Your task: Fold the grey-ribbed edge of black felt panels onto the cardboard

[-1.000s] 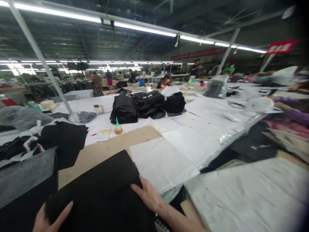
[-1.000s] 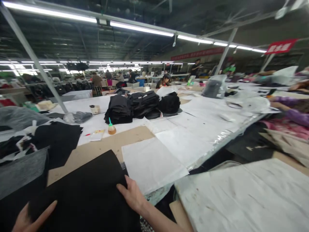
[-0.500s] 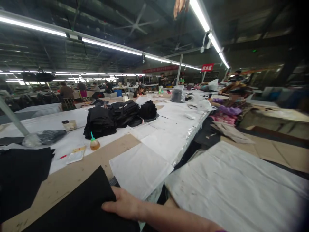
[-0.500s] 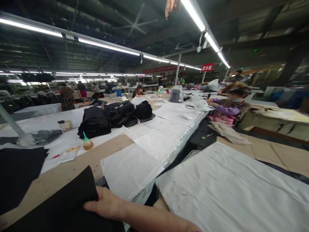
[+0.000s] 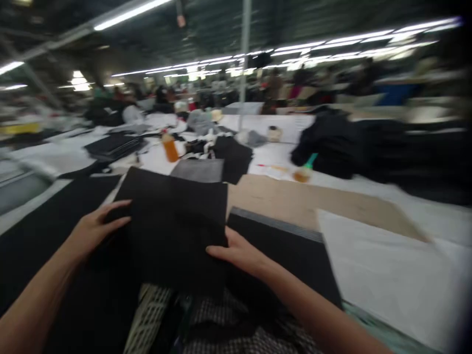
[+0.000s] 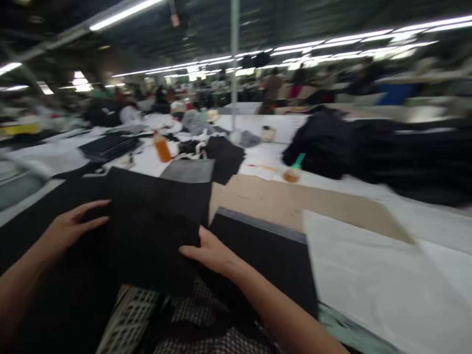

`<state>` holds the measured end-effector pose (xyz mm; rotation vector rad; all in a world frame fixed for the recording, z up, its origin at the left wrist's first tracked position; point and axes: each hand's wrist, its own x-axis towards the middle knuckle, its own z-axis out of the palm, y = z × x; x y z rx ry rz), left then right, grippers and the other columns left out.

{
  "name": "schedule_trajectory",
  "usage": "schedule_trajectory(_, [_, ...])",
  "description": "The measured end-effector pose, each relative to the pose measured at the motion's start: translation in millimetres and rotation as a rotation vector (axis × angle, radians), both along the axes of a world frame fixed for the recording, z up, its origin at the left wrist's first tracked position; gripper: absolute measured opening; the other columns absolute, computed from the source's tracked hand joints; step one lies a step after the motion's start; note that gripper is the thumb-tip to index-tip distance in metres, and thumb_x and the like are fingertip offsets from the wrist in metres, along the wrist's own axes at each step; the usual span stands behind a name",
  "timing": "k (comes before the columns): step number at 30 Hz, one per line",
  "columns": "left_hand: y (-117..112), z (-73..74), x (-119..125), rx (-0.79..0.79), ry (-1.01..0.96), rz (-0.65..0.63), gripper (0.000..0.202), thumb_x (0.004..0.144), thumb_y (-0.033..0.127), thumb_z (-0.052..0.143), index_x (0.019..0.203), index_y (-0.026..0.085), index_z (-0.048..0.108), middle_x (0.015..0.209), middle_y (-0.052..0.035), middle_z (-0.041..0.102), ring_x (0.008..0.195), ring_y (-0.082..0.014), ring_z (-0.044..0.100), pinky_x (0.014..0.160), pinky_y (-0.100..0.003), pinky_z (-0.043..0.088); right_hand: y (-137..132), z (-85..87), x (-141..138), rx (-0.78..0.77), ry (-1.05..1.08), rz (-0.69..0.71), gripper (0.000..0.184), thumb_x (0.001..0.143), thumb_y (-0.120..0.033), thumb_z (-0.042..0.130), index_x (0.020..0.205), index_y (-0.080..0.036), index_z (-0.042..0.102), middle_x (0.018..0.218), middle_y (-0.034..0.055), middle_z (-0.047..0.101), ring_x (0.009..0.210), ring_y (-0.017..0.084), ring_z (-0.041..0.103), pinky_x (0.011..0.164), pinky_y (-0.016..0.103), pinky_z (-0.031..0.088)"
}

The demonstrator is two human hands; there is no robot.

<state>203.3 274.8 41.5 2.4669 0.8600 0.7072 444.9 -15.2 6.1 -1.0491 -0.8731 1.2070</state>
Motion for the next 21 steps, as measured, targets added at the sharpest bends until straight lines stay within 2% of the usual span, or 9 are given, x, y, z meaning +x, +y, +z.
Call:
schedule_trajectory(1, [9.5,6.2,-38.4,-0.055,-0.002,0.07,0.059,0.08,0.053,0.068,0.133,0.029,0.056,0.134,-0.005,0.061,0.123,-0.0292,0.056,0.111,-0.052,0.04,22.1,-6.4,-18.0,-0.025,0.006,0.04,0.054,0.079,-0.035,0.073,0.128,-0.022,0.056,0.121,0.0049,0.067,0.11,0.025,0.064,0.098,0.044,0.051])
schedule_trajectory(3, [32.3,9.1,-95.1,-0.152,-0.055,0.133,0.076,0.074,0.049,0.074,0.141,0.025,0.048,0.142,-0.0064,0.055,0.128,-0.03,0.053,0.116,-0.052,0.032,60.5,-19.5,-55.8,-0.06,-0.027,0.117,0.053,0.081,-0.037,0.07,0.129,-0.021,0.055,0.118,0.006,0.068,0.106,0.025,0.065,0.092,0.044,0.055])
schedule_trajectory(5, [57.8,-0.5,-136.0,-0.181,-0.105,0.152,0.088,0.072,0.042,0.077,0.147,0.021,0.038,0.15,-0.0099,0.046,0.13,-0.0296,0.051,0.119,-0.053,0.026,89.1,-32.3,-92.2,-0.079,-0.085,0.192,0.051,0.082,-0.038,0.069,0.128,-0.02,0.056,0.113,0.0064,0.07,0.1,0.025,0.066,0.084,0.042,0.057])
schedule_trajectory(8, [84.6,-27.1,-181.1,-0.215,-0.12,0.209,0.098,0.068,0.036,0.081,0.151,0.021,0.029,0.155,-0.0119,0.037,0.132,-0.031,0.05,0.12,-0.053,0.022,117.4,-53.1,-135.5,-0.085,-0.107,0.24,0.051,0.079,-0.038,0.07,0.125,-0.019,0.058,0.111,0.0062,0.07,0.099,0.025,0.067,0.083,0.04,0.057])
schedule_trajectory(12, [96.4,-60.3,-221.9,-0.265,-0.081,0.261,0.098,0.069,0.034,0.082,0.151,0.02,0.029,0.158,-0.0149,0.029,0.136,-0.037,0.043,0.117,-0.054,0.028,142.7,-86.3,-171.2,-0.08,-0.161,0.205,0.052,0.075,-0.036,0.07,0.123,-0.019,0.057,0.117,0.0073,0.069,0.102,0.025,0.066,0.086,0.041,0.056])
schedule_trajectory(15, [97.7,-77.3,-244.5,-0.298,-0.033,0.29,0.093,0.07,0.034,0.082,0.149,0.02,0.034,0.158,-0.0157,0.029,0.138,-0.0405,0.039,0.113,-0.055,0.032,152.3,-106.4,-187.5,-0.07,-0.38,0.159,0.049,0.075,-0.036,0.07,0.12,-0.02,0.059,0.114,0.0066,0.069,0.101,0.025,0.064,0.086,0.041,0.053])
schedule_trajectory(18, [97.0,-90.3,-262.7,-0.316,-0.021,0.324,0.09,0.071,0.033,0.082,0.148,0.018,0.037,0.155,-0.0171,0.034,0.138,-0.0413,0.039,0.112,-0.056,0.034,153.1,-115.7,-198.4,-0.08,-0.604,0.147,0.042,0.077,-0.04,0.069,0.113,-0.02,0.061,0.103,0.005,0.069,0.09,0.023,0.064,0.082,0.039,0.051])
schedule_trajectory(21, [96.6,-101.3,-276.9,-0.317,-0.028,0.346,0.089,0.071,0.033,0.081,0.147,0.016,0.038,0.154,-0.0168,0.037,0.139,-0.04,0.039,0.114,-0.054,0.032,150.0,-117.5,-206.8,-0.102,-0.72,0.159,0.031,0.079,-0.044,0.066,0.098,-0.02,0.06,0.086,0.0015,0.066,0.076,0.021,0.061,0.073,0.034,0.048])
